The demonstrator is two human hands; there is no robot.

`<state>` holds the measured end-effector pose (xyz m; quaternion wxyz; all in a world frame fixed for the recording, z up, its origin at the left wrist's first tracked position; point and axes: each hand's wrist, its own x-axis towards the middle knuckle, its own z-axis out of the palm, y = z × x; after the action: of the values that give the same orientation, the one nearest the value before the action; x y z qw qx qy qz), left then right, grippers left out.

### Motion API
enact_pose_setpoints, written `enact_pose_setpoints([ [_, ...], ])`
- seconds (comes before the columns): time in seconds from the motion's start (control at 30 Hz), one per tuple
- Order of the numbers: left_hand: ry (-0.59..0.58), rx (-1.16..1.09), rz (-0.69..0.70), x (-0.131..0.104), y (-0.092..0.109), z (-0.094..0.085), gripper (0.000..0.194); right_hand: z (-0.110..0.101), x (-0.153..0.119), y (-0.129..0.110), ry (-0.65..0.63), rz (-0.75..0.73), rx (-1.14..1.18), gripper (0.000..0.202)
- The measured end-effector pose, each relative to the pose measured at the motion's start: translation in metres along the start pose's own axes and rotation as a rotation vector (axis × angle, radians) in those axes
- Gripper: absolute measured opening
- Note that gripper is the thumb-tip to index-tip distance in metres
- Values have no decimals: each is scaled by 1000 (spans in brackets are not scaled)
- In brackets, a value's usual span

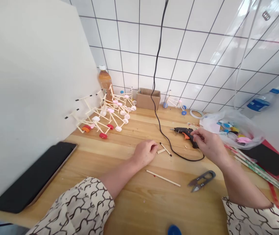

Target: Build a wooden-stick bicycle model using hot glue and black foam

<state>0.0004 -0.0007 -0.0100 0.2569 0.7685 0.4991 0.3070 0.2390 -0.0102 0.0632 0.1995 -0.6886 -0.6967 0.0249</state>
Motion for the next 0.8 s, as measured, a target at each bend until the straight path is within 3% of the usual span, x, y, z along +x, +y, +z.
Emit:
enact_pose_setpoints([
  [0.2,4,24,16,0,-3,2,17,9,-2,21,-59,130,-128,18],
  [0.37,0,31,-9,0,-2,2,16,20,-1,26,-137,127,-314,27],
  [0.8,14,38,0,0,-1,3,18,40,9,30,-207,195,-292,35],
])
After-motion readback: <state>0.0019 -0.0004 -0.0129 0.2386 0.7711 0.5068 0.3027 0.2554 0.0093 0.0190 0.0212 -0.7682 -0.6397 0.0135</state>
